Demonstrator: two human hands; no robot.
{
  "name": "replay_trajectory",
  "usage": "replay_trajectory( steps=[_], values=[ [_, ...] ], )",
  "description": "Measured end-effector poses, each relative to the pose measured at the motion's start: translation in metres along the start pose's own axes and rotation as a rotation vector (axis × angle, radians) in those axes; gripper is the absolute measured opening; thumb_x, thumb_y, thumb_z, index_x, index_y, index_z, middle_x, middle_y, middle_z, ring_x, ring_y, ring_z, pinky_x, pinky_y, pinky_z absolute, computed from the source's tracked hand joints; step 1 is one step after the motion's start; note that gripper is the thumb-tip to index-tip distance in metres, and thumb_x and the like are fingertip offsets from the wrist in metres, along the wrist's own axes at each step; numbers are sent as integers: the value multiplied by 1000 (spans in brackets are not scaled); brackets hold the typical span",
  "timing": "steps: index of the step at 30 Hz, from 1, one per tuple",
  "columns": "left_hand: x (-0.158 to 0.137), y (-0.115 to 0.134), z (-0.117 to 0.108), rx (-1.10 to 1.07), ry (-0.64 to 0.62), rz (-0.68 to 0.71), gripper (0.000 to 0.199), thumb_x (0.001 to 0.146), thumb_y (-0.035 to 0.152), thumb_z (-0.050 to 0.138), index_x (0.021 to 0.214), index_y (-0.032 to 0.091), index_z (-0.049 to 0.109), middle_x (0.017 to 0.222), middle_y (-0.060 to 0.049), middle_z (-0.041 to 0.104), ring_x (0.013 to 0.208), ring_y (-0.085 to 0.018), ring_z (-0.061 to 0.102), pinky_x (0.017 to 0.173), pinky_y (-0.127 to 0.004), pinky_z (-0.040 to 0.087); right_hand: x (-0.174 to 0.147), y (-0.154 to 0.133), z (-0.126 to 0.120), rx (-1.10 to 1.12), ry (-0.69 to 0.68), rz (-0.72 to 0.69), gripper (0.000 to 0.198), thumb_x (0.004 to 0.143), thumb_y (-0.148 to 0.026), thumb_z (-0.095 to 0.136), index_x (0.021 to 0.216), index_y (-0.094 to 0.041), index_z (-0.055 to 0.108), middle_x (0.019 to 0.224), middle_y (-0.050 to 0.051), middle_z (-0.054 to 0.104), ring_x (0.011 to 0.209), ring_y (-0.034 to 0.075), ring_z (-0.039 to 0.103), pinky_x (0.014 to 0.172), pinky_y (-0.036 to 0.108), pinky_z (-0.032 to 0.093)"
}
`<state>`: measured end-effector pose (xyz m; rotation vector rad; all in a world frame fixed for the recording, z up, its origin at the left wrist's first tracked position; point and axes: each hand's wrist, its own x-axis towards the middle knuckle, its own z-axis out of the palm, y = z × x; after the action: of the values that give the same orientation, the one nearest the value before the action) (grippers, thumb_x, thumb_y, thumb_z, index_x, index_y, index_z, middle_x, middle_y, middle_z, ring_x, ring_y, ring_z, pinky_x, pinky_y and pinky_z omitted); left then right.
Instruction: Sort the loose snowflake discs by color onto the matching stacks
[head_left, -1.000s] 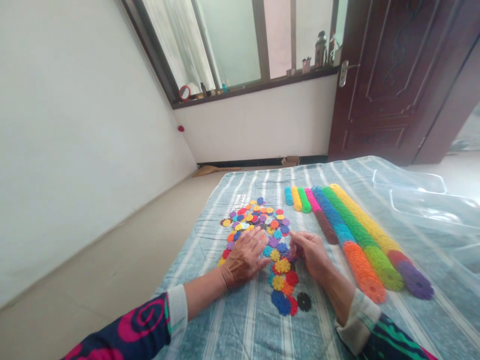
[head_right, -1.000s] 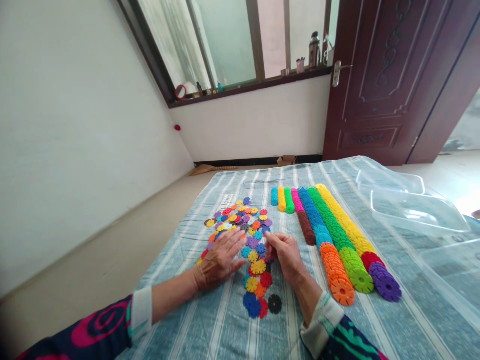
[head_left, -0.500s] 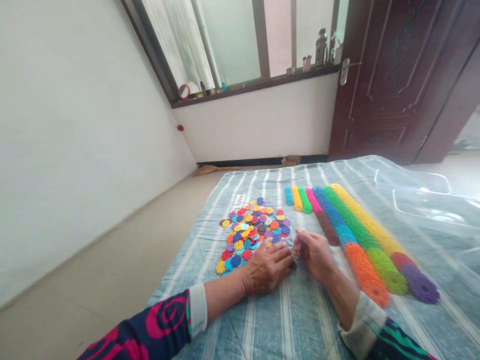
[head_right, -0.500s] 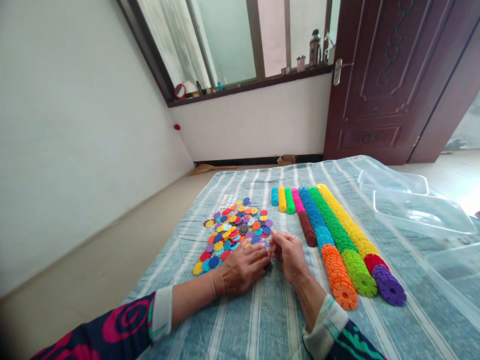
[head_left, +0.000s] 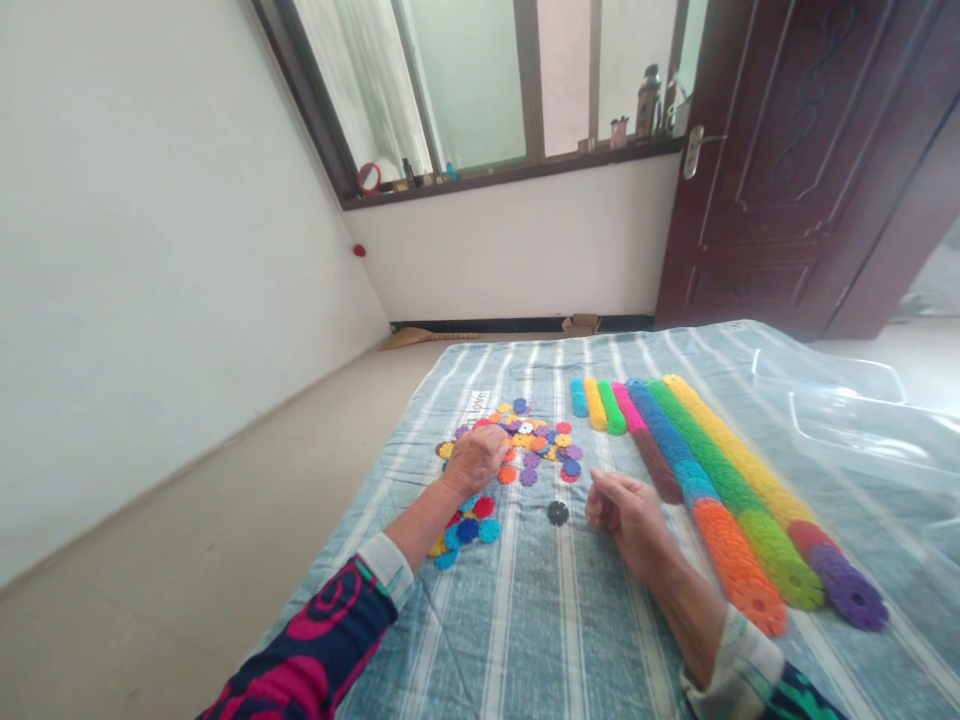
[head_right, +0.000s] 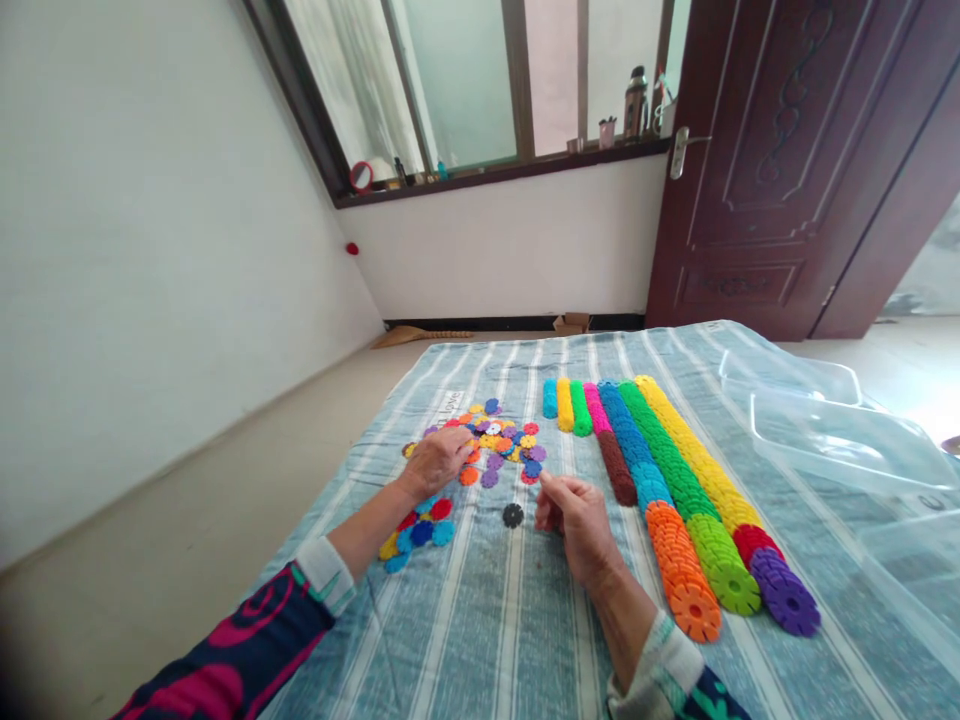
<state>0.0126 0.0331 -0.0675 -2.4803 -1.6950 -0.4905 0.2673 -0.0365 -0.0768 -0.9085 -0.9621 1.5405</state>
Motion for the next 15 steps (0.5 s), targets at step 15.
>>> replay_trajectory(
  steps=[15],
  values=[
    [-38,-43,-21,-324,81,-258,23,79,27,57,92,22,75,112,-3,76,109,-20,68,102,-33,51,-5,3,1,-142,-18,1,53,70,-64,73,46,-19,60,47,4,55,48,14,45,51,28,34]
  ],
)
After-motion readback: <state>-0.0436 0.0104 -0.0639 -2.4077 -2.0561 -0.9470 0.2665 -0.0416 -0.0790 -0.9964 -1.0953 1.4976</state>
